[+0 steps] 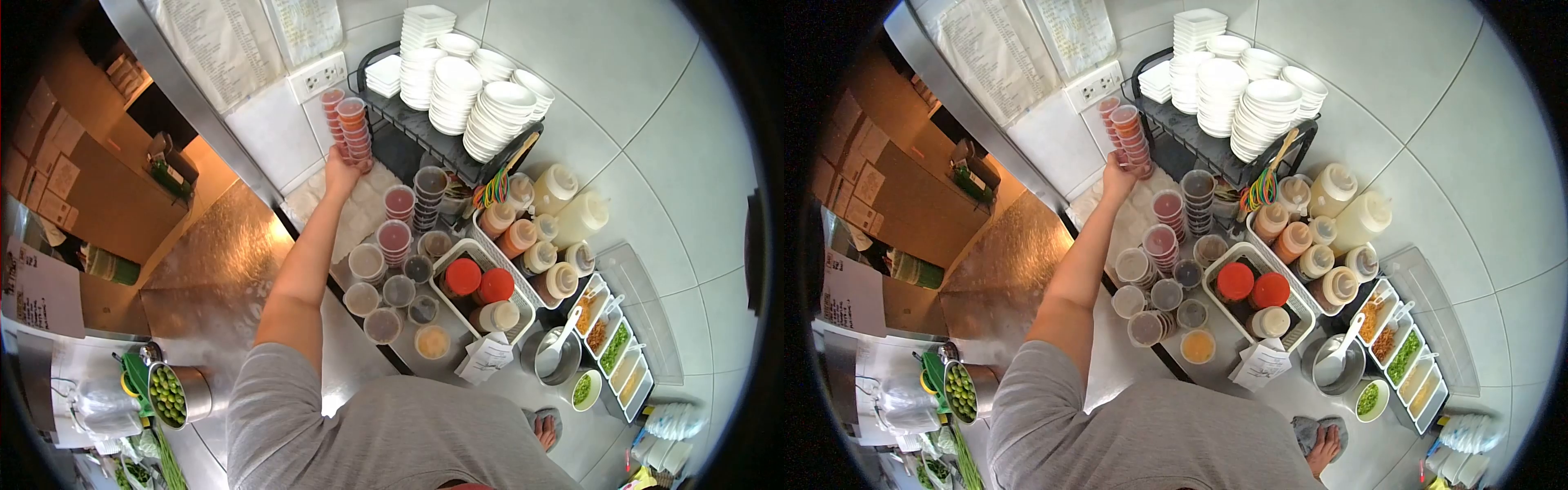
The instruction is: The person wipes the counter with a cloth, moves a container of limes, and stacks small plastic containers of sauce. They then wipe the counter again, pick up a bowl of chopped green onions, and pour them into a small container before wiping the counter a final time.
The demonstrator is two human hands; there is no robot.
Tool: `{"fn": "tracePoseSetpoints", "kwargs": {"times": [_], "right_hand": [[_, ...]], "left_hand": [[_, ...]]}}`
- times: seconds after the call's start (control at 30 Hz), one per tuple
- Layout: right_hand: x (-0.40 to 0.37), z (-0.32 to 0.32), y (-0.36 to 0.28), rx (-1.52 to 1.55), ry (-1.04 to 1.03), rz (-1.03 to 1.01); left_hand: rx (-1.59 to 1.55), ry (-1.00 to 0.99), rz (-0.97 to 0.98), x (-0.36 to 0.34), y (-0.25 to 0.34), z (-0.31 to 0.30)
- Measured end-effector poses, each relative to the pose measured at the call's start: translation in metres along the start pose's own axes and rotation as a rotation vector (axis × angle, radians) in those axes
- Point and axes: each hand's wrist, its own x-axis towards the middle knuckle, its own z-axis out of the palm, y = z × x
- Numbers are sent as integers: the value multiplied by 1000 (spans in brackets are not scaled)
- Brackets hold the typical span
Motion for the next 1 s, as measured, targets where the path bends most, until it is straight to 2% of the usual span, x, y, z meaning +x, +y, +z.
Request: {"fn": "tracePoseSetpoints", "kwargs": {"times": [0.13,0.2,0.33,0.43,0.53,0.67,0.77,0.87,0.97,1.0], "right_hand": [[-5,14,11,-28,9,-15],[-13,33,25,-118,56,-44],[-2,12,9,-24,48,-42],[-1,9,3,-1,22,5],[1,5,-2,31,13,29],[2,5,-4,51,51,-9],[4,4,-2,56,64,-38],[1,13,5,-7,58,-36],[-1,19,8,-14,91,-49],[-2,21,9,-12,85,-33]], "left_hand": [[141,8,-20,-18,-12,-8],[-22,-70,-80,-44,-6,-25],[-358,-341,-224,-106,1,-70],[-510,-401,-360,-145,4,-95],[-537,-478,-418,-165,7,-103],[-350,-568,-279,-143,10,-87],[-475,-638,-167,-121,8,-59],[-380,-817,-137,-106,13,-40],[-372,-809,-143,-104,9,-38],[-388,-728,-169,-108,12,-43]]}}
